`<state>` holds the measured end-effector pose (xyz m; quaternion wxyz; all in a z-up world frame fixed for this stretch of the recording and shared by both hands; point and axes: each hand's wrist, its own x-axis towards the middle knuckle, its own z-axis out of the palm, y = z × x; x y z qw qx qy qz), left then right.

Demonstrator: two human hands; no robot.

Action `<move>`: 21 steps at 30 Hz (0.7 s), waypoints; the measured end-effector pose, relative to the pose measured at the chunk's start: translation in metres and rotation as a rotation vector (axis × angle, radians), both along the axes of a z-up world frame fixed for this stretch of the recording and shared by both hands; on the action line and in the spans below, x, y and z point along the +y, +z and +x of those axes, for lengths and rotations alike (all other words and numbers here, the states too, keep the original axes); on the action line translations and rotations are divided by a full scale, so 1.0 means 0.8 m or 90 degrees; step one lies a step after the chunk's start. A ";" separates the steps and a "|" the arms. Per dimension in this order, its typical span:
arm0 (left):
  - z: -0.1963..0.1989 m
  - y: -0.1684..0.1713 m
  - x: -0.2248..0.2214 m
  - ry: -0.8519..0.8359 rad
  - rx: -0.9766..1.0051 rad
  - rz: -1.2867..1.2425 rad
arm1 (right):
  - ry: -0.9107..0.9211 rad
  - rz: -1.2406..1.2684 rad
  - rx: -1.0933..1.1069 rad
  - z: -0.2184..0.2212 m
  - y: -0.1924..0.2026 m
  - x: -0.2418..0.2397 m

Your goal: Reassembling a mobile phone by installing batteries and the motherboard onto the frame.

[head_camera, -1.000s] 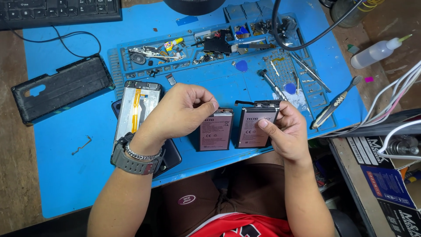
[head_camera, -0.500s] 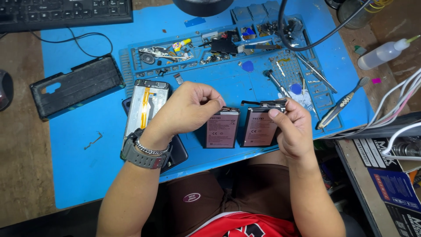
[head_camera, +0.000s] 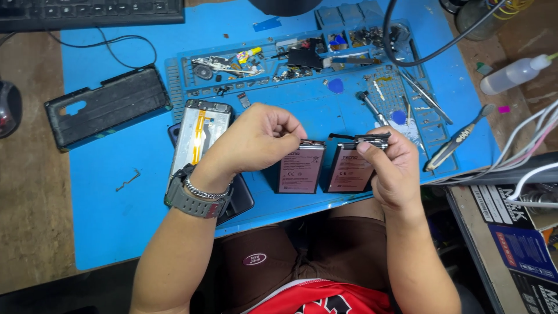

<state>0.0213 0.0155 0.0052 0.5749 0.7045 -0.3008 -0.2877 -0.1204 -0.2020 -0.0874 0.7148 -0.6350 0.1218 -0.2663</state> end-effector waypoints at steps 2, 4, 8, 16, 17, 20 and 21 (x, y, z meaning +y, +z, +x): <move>0.000 -0.001 -0.001 -0.004 0.004 0.004 | -0.004 0.001 0.003 0.000 0.007 0.005; 0.000 0.000 -0.001 -0.004 0.008 0.009 | -0.004 0.004 0.004 0.000 0.011 0.008; 0.000 0.002 -0.001 -0.002 0.016 0.009 | 0.000 0.007 0.008 0.000 0.012 0.009; 0.001 -0.001 -0.002 0.007 0.011 0.013 | 0.005 0.020 -0.001 0.001 0.008 0.006; 0.001 -0.001 -0.001 0.005 0.009 0.009 | 0.004 0.022 -0.002 0.000 0.002 0.001; 0.003 -0.004 0.000 0.001 0.008 -0.003 | 0.005 0.027 0.001 0.003 0.002 0.001; 0.003 -0.005 -0.001 -0.004 0.009 -0.014 | 0.003 0.028 0.005 0.004 0.005 0.002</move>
